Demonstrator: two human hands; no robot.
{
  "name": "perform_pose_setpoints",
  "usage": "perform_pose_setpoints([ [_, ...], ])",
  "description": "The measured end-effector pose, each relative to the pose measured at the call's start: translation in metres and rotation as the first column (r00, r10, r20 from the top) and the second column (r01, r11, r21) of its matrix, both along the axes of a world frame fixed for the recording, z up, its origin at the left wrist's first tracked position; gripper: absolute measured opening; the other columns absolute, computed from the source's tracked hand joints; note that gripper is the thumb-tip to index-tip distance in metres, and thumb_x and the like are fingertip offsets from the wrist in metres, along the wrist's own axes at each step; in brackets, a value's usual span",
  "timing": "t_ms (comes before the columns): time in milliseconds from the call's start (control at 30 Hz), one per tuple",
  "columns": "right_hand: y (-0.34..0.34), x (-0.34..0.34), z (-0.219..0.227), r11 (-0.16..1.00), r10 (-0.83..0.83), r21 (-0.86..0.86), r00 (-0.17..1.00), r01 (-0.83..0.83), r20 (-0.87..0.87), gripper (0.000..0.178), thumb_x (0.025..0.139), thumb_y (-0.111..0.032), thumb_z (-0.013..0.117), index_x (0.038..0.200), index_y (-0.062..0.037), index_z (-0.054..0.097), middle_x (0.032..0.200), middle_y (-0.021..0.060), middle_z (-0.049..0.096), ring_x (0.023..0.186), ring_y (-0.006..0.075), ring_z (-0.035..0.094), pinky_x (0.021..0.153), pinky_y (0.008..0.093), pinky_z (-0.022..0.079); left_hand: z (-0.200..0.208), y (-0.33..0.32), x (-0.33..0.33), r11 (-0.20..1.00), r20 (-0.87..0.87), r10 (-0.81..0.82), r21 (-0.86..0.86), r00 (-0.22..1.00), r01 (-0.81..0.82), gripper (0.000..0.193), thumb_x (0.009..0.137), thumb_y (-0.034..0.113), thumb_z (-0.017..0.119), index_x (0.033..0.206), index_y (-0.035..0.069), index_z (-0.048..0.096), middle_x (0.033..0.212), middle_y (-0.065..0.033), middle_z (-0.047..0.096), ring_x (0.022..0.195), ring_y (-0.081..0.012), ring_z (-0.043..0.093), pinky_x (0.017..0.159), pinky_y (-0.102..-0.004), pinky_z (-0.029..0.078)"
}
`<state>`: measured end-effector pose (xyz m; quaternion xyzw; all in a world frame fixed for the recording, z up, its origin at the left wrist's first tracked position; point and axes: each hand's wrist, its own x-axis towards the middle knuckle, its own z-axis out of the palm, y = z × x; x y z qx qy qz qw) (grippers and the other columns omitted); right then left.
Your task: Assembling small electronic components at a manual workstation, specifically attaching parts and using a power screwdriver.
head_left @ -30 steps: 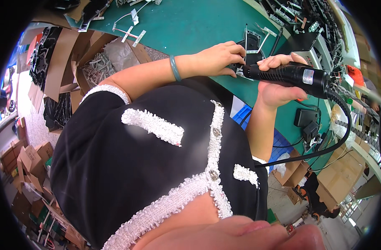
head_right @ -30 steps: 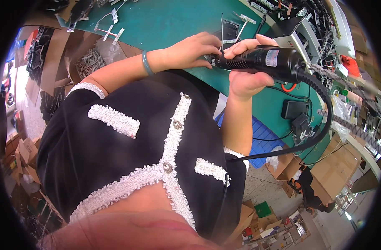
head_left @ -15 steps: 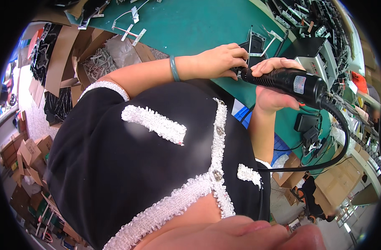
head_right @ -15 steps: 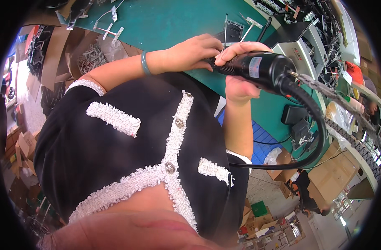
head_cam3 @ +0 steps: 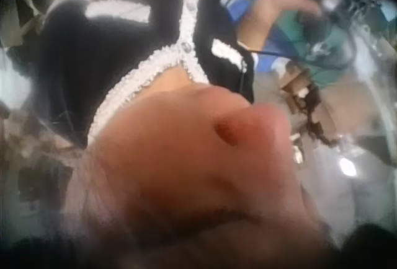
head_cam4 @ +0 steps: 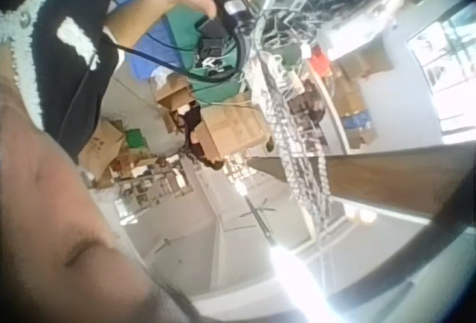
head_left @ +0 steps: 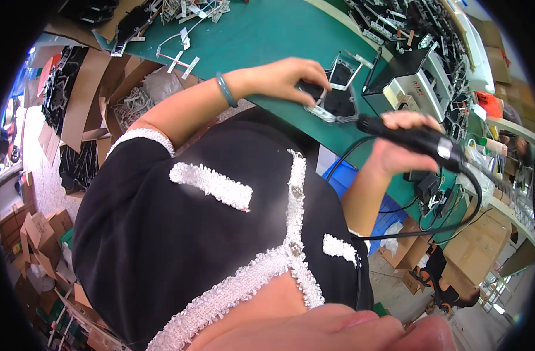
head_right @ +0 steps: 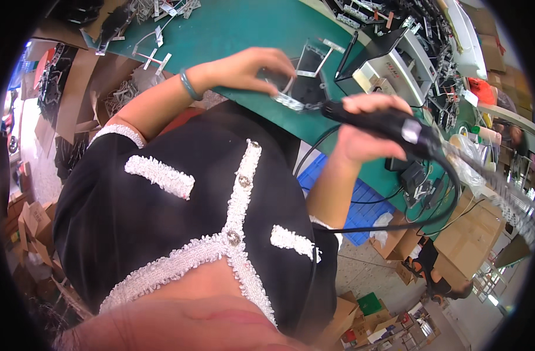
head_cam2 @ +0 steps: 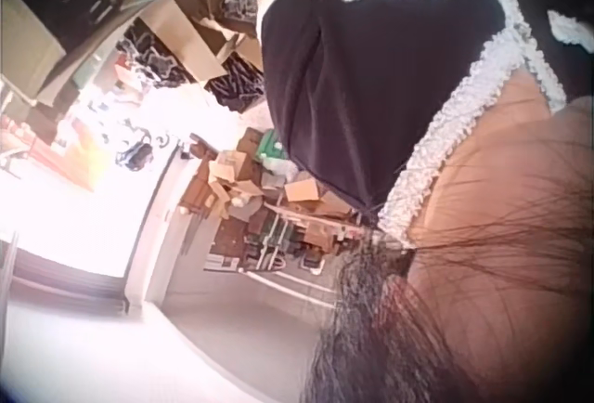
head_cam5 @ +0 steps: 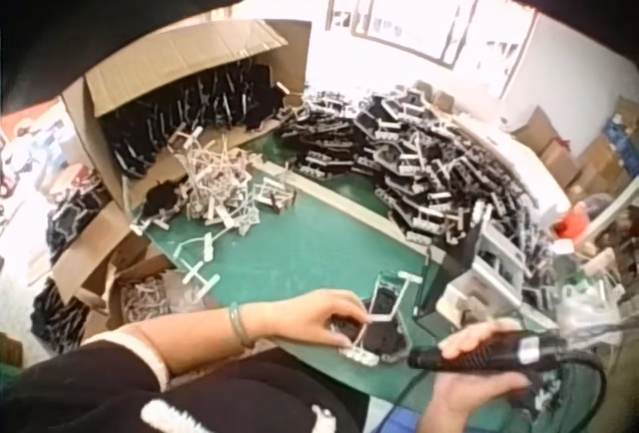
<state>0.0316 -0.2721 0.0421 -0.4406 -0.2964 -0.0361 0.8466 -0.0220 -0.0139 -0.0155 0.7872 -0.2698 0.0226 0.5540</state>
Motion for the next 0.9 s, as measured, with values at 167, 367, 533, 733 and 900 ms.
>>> perform_pose_setpoints([
  [167,-0.052,0.002,-0.004,0.857,-0.448,-0.258,0.893,0.446,0.053,0.083,0.087,-0.065,0.057,0.129,0.0045,0.04,0.09,0.0135,0.064,0.071,0.0229,0.064,0.076,0.0386,0.055,0.021,-0.032,0.031,0.851,0.226,0.278,0.393,0.934,-0.348,0.015,0.078,0.019,0.068,0.086,0.007,0.069,0.09,-0.0099,0.065,0.089,-0.0284,0.064,0.075,-0.0386,0.052],
  [367,-0.091,-0.041,0.011,0.035,-0.542,-0.938,0.795,0.345,0.272,0.035,0.09,-0.026,0.069,0.102,0.0065,0.066,0.081,0.0051,0.064,0.072,0.0115,0.058,0.068,0.0241,0.048,0.009,-0.038,0.035,0.594,0.229,0.25,0.732,0.941,-0.335,0.011,0.078,0.016,0.067,0.085,0.007,0.065,0.098,-0.0102,0.062,0.098,-0.0291,0.06,0.077,-0.0412,0.048],
  [533,-0.032,-0.074,0.015,0.513,-0.233,-0.851,0.936,-0.11,-0.262,0.023,0.089,-0.018,0.07,0.101,0.0009,0.069,0.078,0.0025,0.064,0.065,0.0065,0.056,0.06,0.0193,0.046,-0.001,-0.024,0.012,0.766,0.365,0.278,0.473,0.889,-0.434,0.013,0.08,0.015,0.066,0.09,0.009,0.06,0.104,-0.0084,0.059,0.102,-0.0265,0.056,0.081,-0.0404,0.045],
  [733,0.049,-0.04,-0.01,0.675,-0.227,-0.737,0.957,0.023,-0.178,0.034,0.088,-0.008,0.071,0.118,0.0005,0.058,0.07,-0.0001,0.059,0.059,0.0046,0.052,0.055,0.0185,0.043,-0.002,-0.034,-0.002,0.877,0.47,0.27,0.24,0.84,-0.416,0.017,0.085,0.012,0.066,0.098,0.004,0.059,0.101,-0.0104,0.064,0.084,-0.0276,0.065,0.067,-0.0341,0.052],
  [900,0.04,-0.036,-0.036,0.797,-0.098,-0.597,0.954,-0.096,-0.284,0.02,0.088,-0.005,0.07,0.106,-0.0003,0.061,0.076,0.0021,0.061,0.062,0.0055,0.056,0.057,0.0195,0.046,-0.003,-0.026,-0.009,0.916,0.239,0.375,0.052,0.896,-0.397,0.018,0.081,0.003,0.069,0.097,0.004,0.061,0.098,-0.0096,0.065,0.084,-0.0251,0.066,0.072,-0.0335,0.054],
])
